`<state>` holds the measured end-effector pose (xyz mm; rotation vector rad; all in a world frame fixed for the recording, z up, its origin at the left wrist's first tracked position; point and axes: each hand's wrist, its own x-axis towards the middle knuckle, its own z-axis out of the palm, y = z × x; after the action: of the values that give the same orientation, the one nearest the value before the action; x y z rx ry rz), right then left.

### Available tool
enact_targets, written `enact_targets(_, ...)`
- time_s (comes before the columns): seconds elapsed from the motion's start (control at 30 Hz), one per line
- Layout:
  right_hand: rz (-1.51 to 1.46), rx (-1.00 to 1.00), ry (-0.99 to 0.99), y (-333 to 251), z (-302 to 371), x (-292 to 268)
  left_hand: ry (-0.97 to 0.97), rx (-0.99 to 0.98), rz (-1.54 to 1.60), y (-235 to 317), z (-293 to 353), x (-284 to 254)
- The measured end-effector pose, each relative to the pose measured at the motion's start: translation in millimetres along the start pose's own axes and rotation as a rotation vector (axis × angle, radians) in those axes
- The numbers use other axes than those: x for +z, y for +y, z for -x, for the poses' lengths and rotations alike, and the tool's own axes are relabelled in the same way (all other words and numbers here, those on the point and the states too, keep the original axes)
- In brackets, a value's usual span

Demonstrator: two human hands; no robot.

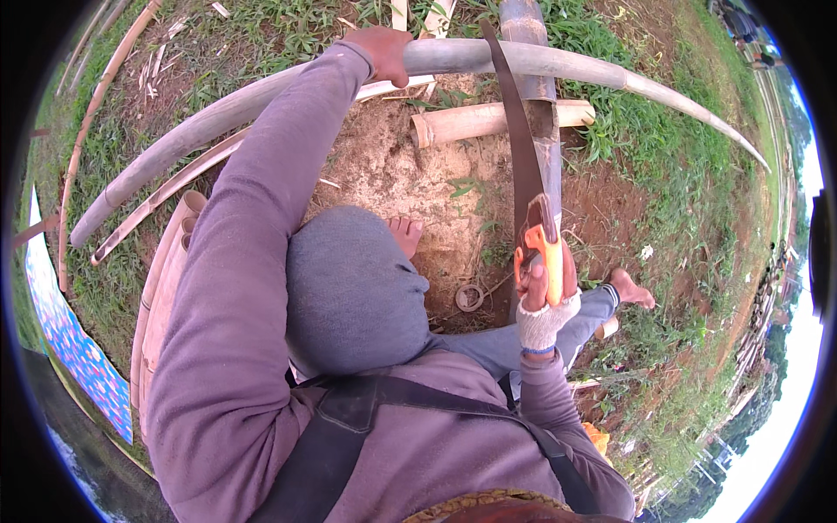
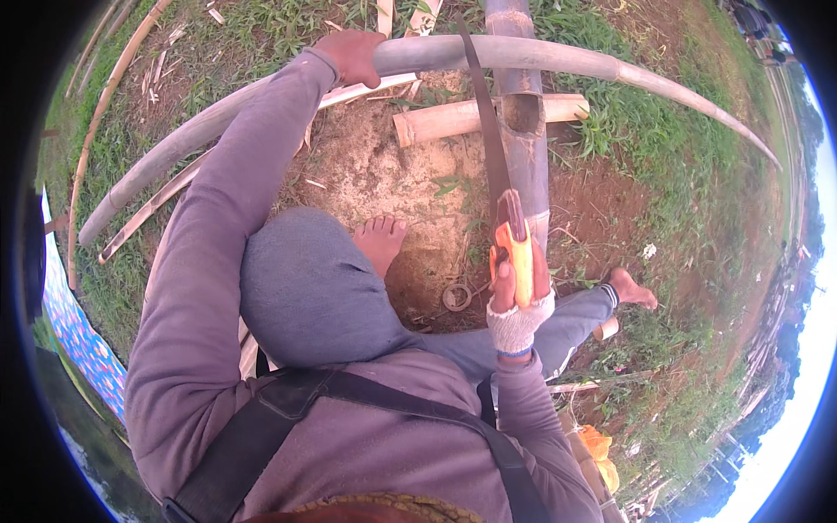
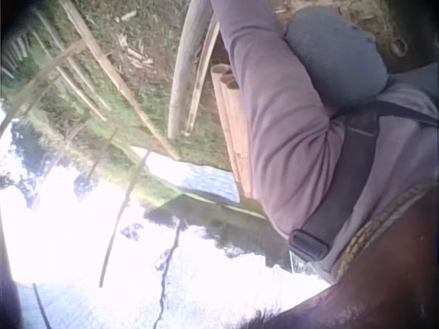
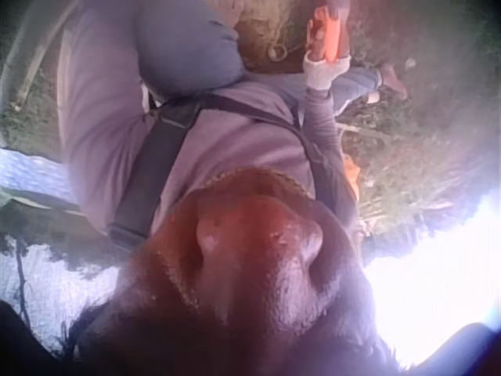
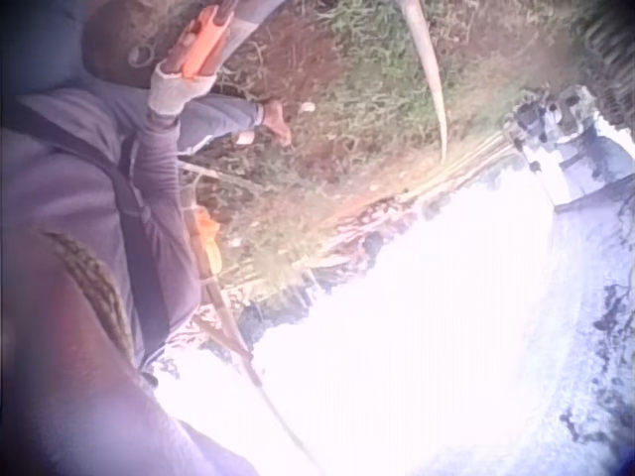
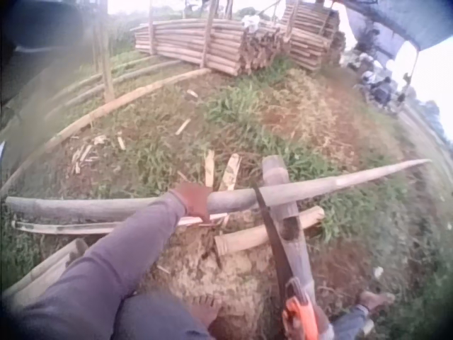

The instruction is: The person uses a hand saw to cut long bamboo poles into shorter sections. They position each pole on a makeshift support, saw through it, and then place the cut pieces onto a growing stack nearby.

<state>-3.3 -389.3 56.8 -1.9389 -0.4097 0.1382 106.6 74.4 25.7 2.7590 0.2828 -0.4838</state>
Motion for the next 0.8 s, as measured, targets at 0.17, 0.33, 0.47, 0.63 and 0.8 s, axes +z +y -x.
enact_targets(0.17,-0.064,-0.185,0.074,-34.9,-171.8,85.1,0.017,0.019,0.011,4.9,-3.6,-7.2)
enact_targets(0.33,-0.028,-0.14,0.077,-18.2,-67.4,41.4,0.062,0.034,0.024,-13.9,-3.0,-2.6)
enact_targets(0.47,-0.043,0.1,0.019,-0.7,44.0,-14.8,0.033,0.048,0.075,-11.1,-8.3,3.9)
enact_targets(0.63,0.014,-0.211,0.119,-1.5,-121.2,77.2,0.054,0.03,0.007,4.9,-3.1,-0.6)
enact_targets(0.8,0.053,-0.289,0.083,-13.3,-143.2,76.1,-0.002,0.024,0.033,-2.9,-3.9,-3.7)
